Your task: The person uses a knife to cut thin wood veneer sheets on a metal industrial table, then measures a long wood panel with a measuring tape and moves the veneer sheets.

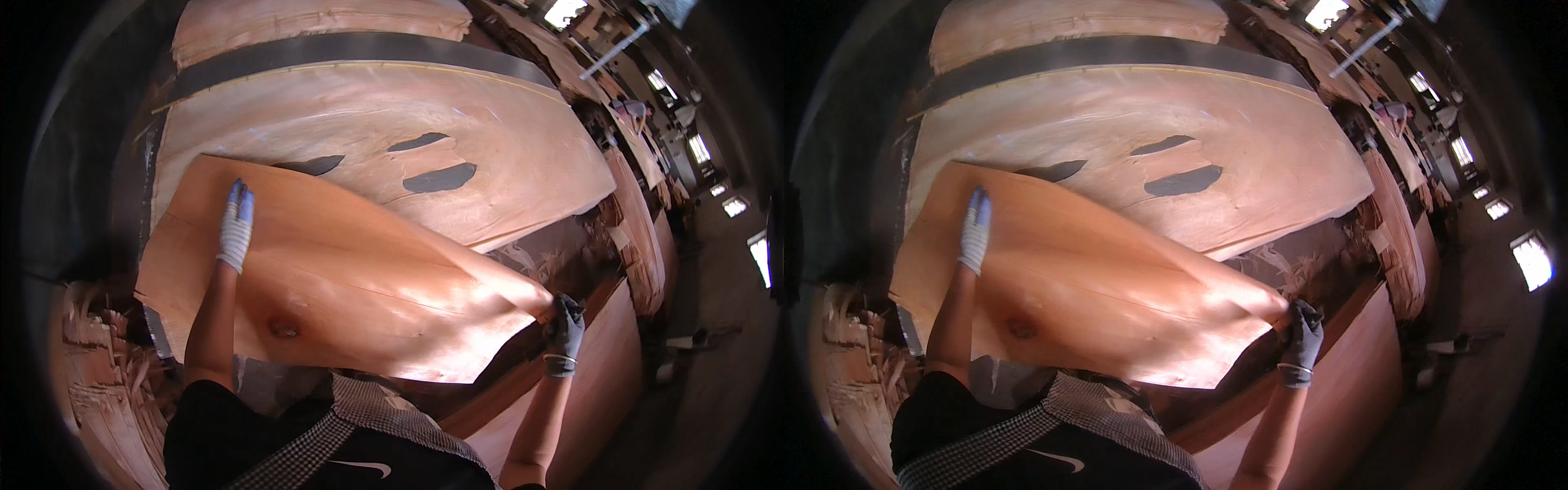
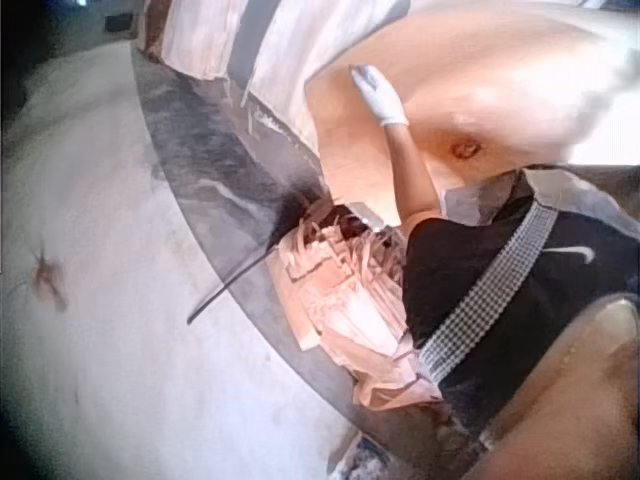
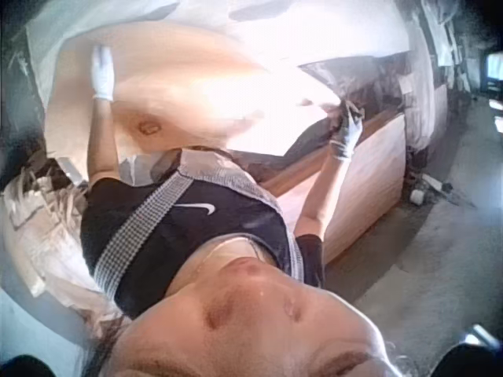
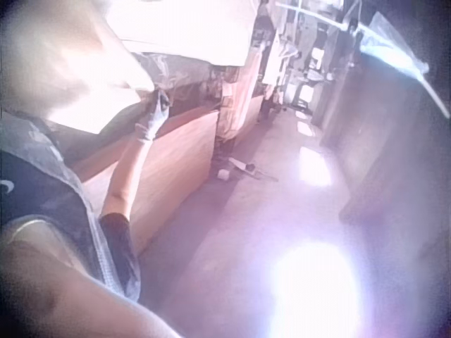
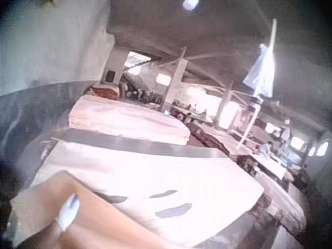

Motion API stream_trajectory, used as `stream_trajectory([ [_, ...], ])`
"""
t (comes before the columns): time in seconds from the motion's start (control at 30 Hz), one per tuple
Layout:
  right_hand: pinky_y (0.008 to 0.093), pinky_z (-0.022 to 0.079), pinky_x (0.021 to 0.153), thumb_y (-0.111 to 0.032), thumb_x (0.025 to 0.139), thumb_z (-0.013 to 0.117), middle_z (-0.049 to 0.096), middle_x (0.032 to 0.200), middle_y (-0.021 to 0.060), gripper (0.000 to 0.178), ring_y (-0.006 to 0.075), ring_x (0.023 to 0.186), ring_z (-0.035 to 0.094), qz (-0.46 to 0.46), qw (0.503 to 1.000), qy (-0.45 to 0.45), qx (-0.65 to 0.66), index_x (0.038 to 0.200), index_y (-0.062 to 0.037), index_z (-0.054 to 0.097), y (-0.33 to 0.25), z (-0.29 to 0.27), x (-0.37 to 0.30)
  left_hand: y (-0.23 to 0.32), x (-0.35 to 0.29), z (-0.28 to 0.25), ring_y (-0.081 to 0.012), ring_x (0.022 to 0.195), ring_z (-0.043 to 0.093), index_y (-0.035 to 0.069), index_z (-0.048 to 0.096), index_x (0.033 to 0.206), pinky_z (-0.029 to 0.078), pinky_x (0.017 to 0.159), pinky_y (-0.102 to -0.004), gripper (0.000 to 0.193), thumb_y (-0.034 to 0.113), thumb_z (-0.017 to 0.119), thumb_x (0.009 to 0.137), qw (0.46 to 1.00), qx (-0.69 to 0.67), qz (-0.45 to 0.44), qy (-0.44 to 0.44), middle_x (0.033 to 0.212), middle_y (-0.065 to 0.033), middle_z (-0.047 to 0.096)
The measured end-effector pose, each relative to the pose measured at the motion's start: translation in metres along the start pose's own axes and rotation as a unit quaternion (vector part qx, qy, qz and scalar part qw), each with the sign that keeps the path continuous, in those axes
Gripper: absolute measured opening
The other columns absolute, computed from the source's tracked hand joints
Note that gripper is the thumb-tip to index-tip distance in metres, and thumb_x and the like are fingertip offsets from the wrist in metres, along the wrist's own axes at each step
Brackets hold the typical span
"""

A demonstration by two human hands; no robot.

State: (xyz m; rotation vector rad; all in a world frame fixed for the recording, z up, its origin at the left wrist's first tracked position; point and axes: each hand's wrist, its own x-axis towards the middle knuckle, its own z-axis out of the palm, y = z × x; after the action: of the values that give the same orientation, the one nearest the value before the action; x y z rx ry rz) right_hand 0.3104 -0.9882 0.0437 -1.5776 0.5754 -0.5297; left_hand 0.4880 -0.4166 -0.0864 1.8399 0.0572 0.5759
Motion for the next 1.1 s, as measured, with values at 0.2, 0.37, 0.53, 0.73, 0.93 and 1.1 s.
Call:
stream_trajectory([
  [0.2, 0.0190, 0.029, 0.036, -0.021, 0.085, 0.060, 0.043, 0.053, -0.0058, 0.025, 0.0047, 0.040, 0.037, 0.095, 0.987, -0.130, -0.022, 0.106, -0.0080, 0.062, -0.014, 0.093, 0.119, 0.004, -0.049, 0.035, -0.0377, 0.126, 0.033, 0.004, 0.042, 0.129, 0.020, 0.105, -0.0527, 0.056, 0.030, 0.055, 0.081, 0.885, 0.390, 0.184, -0.174, 0.137, -0.0177, 0.036],
  [0.37, 0.0199, 0.032, 0.037, -0.021, 0.085, 0.059, 0.054, 0.071, -0.0030, 0.033, 0.0070, 0.044, 0.042, 0.174, 0.969, -0.173, 0.004, 0.116, -0.0107, 0.057, 0.033, 0.144, 0.238, -0.021, -0.047, 0.080, -0.0384, 0.128, 0.028, 0.008, 0.041, 0.131, 0.018, 0.105, -0.0554, 0.061, 0.034, 0.058, 0.078, 0.857, 0.469, 0.068, -0.204, 0.138, -0.0163, 0.033],
  [0.53, 0.0219, 0.033, 0.035, -0.020, 0.084, 0.061, 0.061, 0.076, -0.0016, 0.029, 0.0111, 0.043, 0.049, 0.154, 0.963, -0.214, -0.063, 0.111, -0.0107, 0.057, 0.050, 0.215, 0.353, -0.037, -0.047, 0.128, -0.0378, 0.129, 0.026, 0.008, 0.041, 0.130, 0.017, 0.106, -0.0546, 0.063, 0.035, 0.060, 0.076, 0.865, 0.464, 0.019, -0.190, 0.137, -0.0156, 0.035],
  [0.73, 0.0235, 0.032, 0.033, -0.017, 0.080, 0.066, 0.061, 0.074, 0.0032, 0.029, 0.0182, 0.053, 0.062, 0.150, 0.962, -0.225, -0.038, 0.106, -0.0092, 0.057, 0.099, 0.288, 0.461, -0.023, -0.039, 0.185, -0.0361, 0.128, 0.029, 0.007, 0.043, 0.127, 0.019, 0.106, -0.0532, 0.056, 0.034, 0.057, 0.080, 0.854, 0.486, 0.001, -0.185, 0.135, -0.0146, 0.038],
  [0.93, 0.0241, 0.033, 0.034, -0.017, 0.079, 0.066, 0.063, 0.087, 0.0068, 0.032, 0.0245, 0.062, 0.065, 0.189, 0.943, -0.272, -0.028, 0.108, -0.0090, 0.056, 0.154, 0.337, 0.530, -0.019, -0.027, 0.224, -0.0351, 0.125, 0.033, 0.006, 0.044, 0.125, 0.021, 0.105, -0.0520, 0.051, 0.033, 0.054, 0.083, 0.833, 0.532, 0.007, -0.151, 0.131, -0.0147, 0.041],
  [1.1, 0.0255, 0.038, 0.037, -0.022, 0.091, 0.047, 0.063, 0.092, 0.0102, 0.035, 0.0221, 0.060, 0.063, 0.171, 0.958, -0.212, -0.088, 0.124, -0.0129, 0.043, 0.157, 0.359, 0.518, 0.005, -0.019, 0.226, -0.0347, 0.125, 0.033, 0.006, 0.047, 0.122, 0.023, 0.103, -0.0502, 0.046, 0.027, 0.054, 0.082, 0.841, 0.517, -0.016, -0.161, 0.129, -0.0159, 0.042],
])
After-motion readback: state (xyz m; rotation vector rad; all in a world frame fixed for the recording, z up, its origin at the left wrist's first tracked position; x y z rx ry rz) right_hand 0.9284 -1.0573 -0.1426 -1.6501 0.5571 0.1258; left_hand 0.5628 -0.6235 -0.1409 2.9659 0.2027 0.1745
